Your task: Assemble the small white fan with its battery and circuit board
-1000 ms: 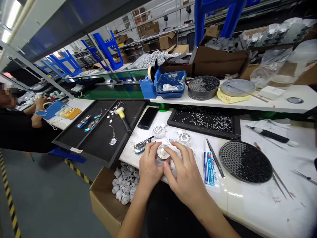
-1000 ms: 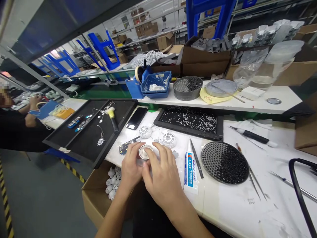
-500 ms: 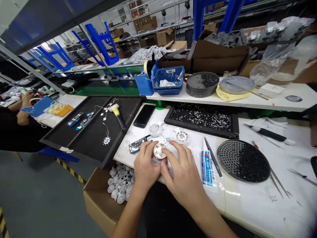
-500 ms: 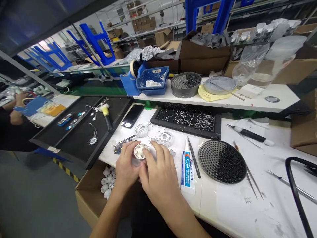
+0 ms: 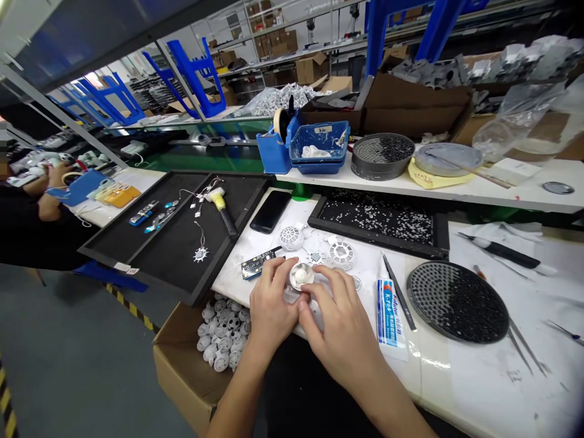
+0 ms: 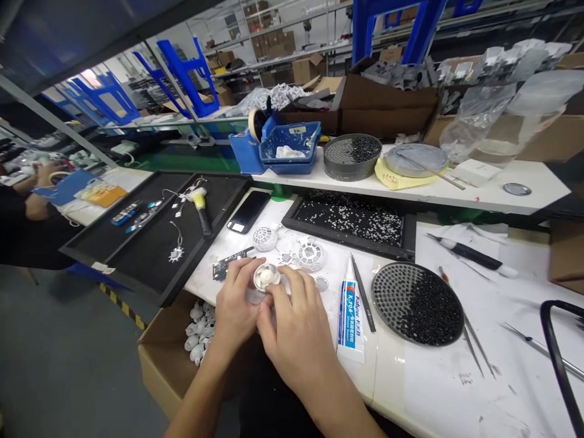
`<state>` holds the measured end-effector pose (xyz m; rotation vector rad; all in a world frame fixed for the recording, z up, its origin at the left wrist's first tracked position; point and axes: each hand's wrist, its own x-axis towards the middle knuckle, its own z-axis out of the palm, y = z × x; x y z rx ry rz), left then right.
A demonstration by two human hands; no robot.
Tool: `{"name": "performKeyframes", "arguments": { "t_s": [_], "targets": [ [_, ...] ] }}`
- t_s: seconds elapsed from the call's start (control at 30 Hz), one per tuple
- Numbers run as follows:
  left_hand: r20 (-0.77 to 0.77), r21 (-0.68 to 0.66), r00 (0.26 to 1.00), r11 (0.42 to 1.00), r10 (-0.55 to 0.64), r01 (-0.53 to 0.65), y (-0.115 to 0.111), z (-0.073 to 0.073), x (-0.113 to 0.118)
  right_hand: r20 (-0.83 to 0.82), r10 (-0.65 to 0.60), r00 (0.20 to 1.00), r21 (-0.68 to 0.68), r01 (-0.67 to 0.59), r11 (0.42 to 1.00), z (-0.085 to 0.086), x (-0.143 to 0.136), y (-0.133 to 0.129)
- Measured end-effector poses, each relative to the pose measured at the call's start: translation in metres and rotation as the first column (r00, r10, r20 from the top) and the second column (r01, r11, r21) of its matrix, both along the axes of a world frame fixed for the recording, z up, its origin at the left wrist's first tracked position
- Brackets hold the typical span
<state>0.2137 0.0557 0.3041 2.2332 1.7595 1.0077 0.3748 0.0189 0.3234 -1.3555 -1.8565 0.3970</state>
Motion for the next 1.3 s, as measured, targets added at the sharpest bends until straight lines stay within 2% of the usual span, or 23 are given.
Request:
{"name": "performKeyframes", "arguments": {
  "t_s": [0.07, 0.13, 0.37, 0.47, 0.63, 0.8, 0.93, 1.0, 1.07, 1.17, 1.3],
  "targets": [
    [0.011, -0.001, 1.000, 1.000, -0.007, 0.007, 0.0004, 0.0004, 0.0009, -0.041, 0.063, 0.997, -0.001, -0.063, 0.998, 0.0021, 0.0017, -0.0019],
    [0.010, 0.007, 1.000, 1.000, -0.021, 0.021, 0.0005, 0.0011, 0.0013, -0.047, 0.074, 0.996, -0.007, -0.074, 0.997, 0.0032, 0.0023, -0.0029],
    [0.008, 0.033, 0.997, 0.997, -0.072, 0.071, -0.0012, 0.0015, -0.0022, 0.092, -0.065, 0.994, 0.010, 0.065, 0.998, -0.0010, -0.0027, 0.0015],
    [0.008, 0.022, 0.999, 0.998, -0.054, 0.054, -0.0015, 0.0019, -0.0023, 0.088, -0.095, 0.992, -0.006, 0.096, 0.995, -0.0013, -0.0030, 0.0013],
    [0.021, -0.004, 0.999, 0.999, -0.047, 0.047, -0.0003, 0.0041, -0.0013, 0.063, 0.045, 0.997, -0.021, -0.044, 0.999, 0.0008, -0.0010, -0.0005],
    [0.027, 0.008, 0.999, 0.999, -0.047, 0.047, 0.0002, 0.0041, -0.0011, 0.082, -0.058, 0.995, -0.020, 0.060, 0.998, 0.0003, -0.0017, 0.0010],
    [0.038, 0.010, 0.999, 0.999, -0.034, 0.034, -0.0003, 0.0044, -0.0004, -0.018, 0.053, 0.998, -0.043, -0.053, 0.998, 0.0023, 0.0006, -0.0020],
    [0.031, 0.024, 0.999, 0.999, -0.045, 0.044, -0.0005, 0.0049, -0.0006, -0.080, 0.055, 0.995, -0.031, -0.058, 0.998, 0.0030, 0.0021, -0.0032],
    [0.030, 0.043, 0.997, 0.996, -0.075, 0.074, -0.0007, 0.0054, -0.0016, -0.139, 0.001, 0.990, -0.045, -0.007, 0.999, 0.0025, 0.0028, -0.0032],
    [0.067, 0.084, 0.981, 0.981, -0.180, 0.174, -0.0008, 0.0063, -0.0036, -0.171, -0.066, 0.983, -0.145, 0.041, 0.989, 0.0010, 0.0018, -0.0020],
    [0.102, 0.127, 0.951, 0.952, -0.292, 0.279, -0.0007, 0.0077, -0.0060, -0.160, -0.064, 0.985, -0.244, 0.023, 0.969, 0.0011, -0.0006, 0.0000]
  ]
}}
